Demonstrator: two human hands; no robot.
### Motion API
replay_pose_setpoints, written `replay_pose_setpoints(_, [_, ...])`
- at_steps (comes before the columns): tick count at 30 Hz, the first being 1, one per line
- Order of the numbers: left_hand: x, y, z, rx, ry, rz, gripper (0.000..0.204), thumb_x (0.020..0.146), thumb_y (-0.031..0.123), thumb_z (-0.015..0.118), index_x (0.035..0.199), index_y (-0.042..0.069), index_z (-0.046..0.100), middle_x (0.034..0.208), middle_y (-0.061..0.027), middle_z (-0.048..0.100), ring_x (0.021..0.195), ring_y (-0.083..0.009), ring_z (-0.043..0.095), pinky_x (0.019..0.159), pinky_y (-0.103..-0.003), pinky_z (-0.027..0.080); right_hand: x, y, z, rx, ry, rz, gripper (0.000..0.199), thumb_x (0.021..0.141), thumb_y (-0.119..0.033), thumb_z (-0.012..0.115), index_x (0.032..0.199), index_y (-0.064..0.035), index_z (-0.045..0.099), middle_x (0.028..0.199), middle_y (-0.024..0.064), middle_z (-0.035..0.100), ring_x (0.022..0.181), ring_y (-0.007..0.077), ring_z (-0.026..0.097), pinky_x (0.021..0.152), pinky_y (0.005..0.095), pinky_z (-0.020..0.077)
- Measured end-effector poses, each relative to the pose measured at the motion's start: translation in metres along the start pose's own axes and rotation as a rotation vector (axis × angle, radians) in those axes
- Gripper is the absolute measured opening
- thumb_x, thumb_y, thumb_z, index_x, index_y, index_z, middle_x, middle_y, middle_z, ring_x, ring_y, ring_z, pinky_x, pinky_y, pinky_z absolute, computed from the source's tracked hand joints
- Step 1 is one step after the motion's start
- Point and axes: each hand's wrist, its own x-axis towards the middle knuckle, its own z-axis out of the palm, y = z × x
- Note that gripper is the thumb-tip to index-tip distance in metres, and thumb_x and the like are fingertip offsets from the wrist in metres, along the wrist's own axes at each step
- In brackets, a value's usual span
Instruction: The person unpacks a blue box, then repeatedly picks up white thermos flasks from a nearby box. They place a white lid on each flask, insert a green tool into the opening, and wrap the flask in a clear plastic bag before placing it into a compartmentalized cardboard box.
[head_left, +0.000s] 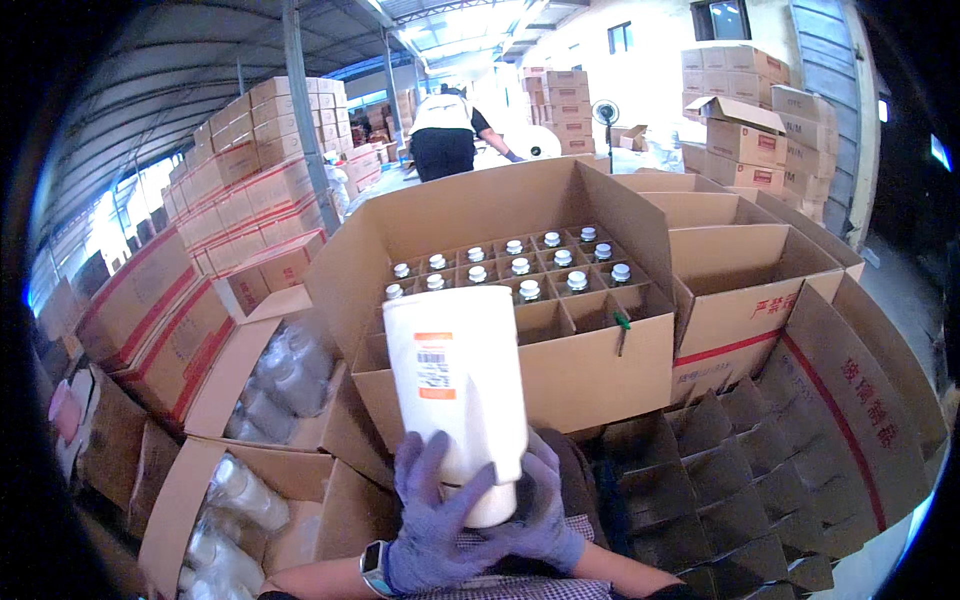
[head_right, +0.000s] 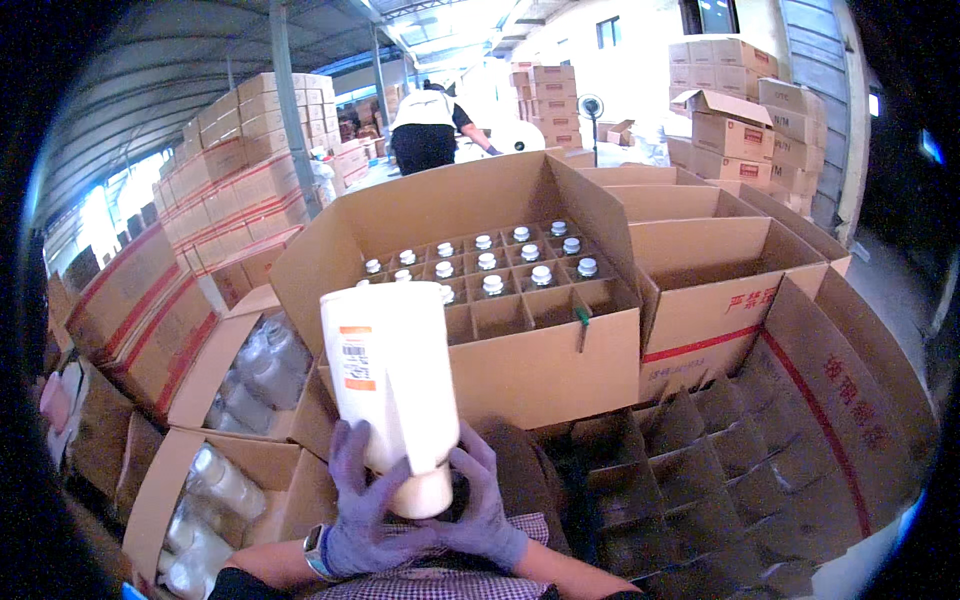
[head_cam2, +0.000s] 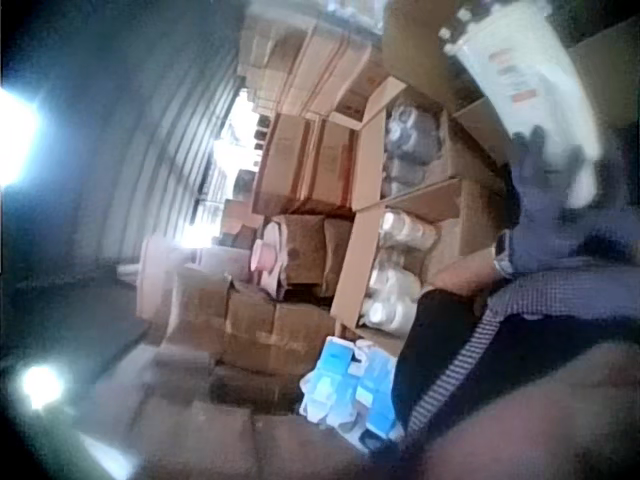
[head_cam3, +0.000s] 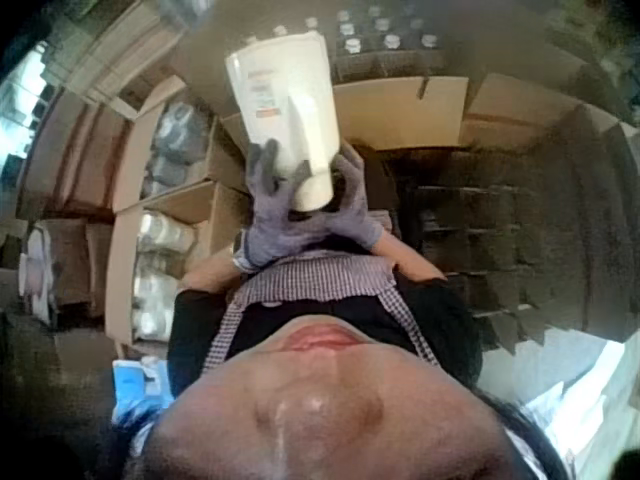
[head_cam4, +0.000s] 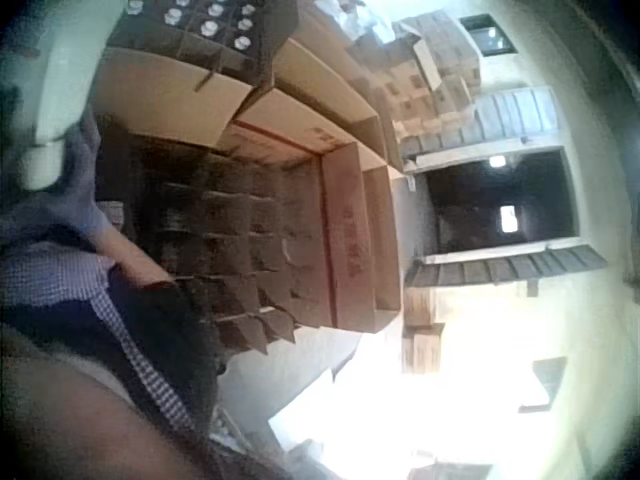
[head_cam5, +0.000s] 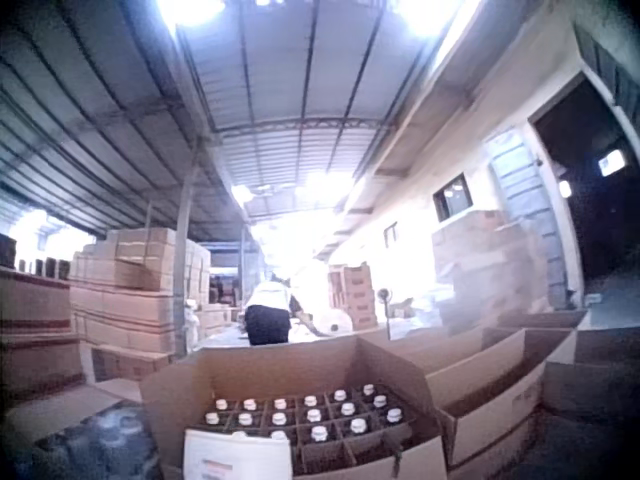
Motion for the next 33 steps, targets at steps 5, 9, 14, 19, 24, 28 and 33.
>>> replay_pose_setpoints(5, [0.033, 0.025, 0.018, -0.021, -0.163, 0.071, 0.070, 0.082, 0.058, 0.072, 0.138, 0.018, 0.059, 0.149, -0.0261, 0.036, 0.135, -0.0509, 0.034, 0.110, -0.059, 0.028, 0.004, -0.010, -0.053, 0.202, 0.071, 0.131, 0.100, 0.073, -0.027, 0.089, 0.151, -0.0063, 0.029, 0.155, 0.0266, 0.031, 0.145, 0.0403, 0.033, 0.115, 0.0530, 0.0335])
replay_pose_setpoints(9, [0.052, 0.016, 0.049, -0.270, -0.358, 0.179, 0.066, 0.086, 0.053, 0.070, 0.141, 0.019, 0.057, 0.146, -0.0225, 0.041, 0.133, -0.0459, 0.040, 0.109, -0.057, 0.032, -0.001, 0.015, -0.066, -0.091, 0.208, 0.326, 0.096, 0.066, -0.033, 0.094, 0.140, -0.0010, 0.042, 0.135, 0.0191, 0.054, 0.123, 0.0312, 0.056, 0.103, 0.0438, 0.0473])
replay_pose_setpoints(14, [0.033, -0.031, 0.104, -0.351, -0.182, -0.034, 0.072, 0.078, 0.038, 0.080, 0.139, 0.009, 0.054, 0.149, -0.0234, 0.041, 0.133, -0.0436, 0.044, 0.116, -0.051, 0.030, -0.036, 0.077, -0.083, -0.010, 0.365, 0.552, 0.054, 0.076, -0.014, 0.067, 0.126, -0.0004, 0.052, 0.116, 0.0144, 0.061, 0.102, 0.0255, 0.062, 0.092, 0.0389, 0.0516])
replay_pose_setpoints(19, [-0.030, -0.143, 0.126, -0.386, 0.130, -0.503, 0.099, 0.071, 0.048, 0.085, 0.146, 0.000, 0.042, 0.145, -0.0253, 0.043, 0.134, -0.0420, 0.043, 0.114, -0.049, 0.033, -0.081, 0.106, -0.100, 0.867, 0.530, 0.927, 0.059, 0.088, -0.035, 0.054, 0.135, 0.0010, 0.050, 0.125, 0.0177, 0.061, 0.112, 0.0315, 0.063, 0.099, 0.0436, 0.0511])
replay_pose_setpoints(24, [-0.015, -0.114, 0.104, -0.544, -0.084, -0.231, 0.088, 0.078, 0.054, 0.078, 0.140, -0.002, 0.051, 0.137, -0.0246, 0.053, 0.129, -0.0404, 0.050, 0.112, -0.047, 0.037, -0.052, 0.066, -0.087, 0.379, 0.253, 0.847, 0.079, 0.083, -0.050, 0.068, 0.141, -0.0017, 0.044, 0.125, 0.0177, 0.061, 0.117, 0.0278, 0.062, 0.098, 0.0468, 0.0522])
replay_pose_setpoints(28, [-0.019, -0.124, 0.098, -0.443, 0.236, -0.464, 0.071, 0.094, 0.060, 0.057, 0.125, -0.004, 0.060, 0.122, -0.0201, 0.064, 0.112, -0.0333, 0.060, 0.093, -0.044, 0.048, -0.023, 0.081, -0.078, 0.507, 0.266, 0.733, 0.082, 0.080, -0.042, 0.078, 0.142, -0.0023, 0.042, 0.128, 0.0156, 0.057, 0.119, 0.0284, 0.059, 0.099, 0.0419, 0.0499])
replay_pose_setpoints(33, [-0.061, -0.213, 0.100, -1.230, 0.630, -0.904, 0.065, 0.107, 0.055, 0.034, 0.133, 0.000, 0.057, 0.126, -0.0143, 0.065, 0.113, -0.0246, 0.064, 0.100, -0.039, 0.049, 0.098, 0.049, -0.063, -0.545, -0.116, -0.214, 0.084, 0.065, -0.018, 0.075, 0.141, -0.0021, 0.044, 0.124, 0.0205, 0.053, 0.118, 0.0349, 0.052, 0.105, 0.0449, 0.0421])
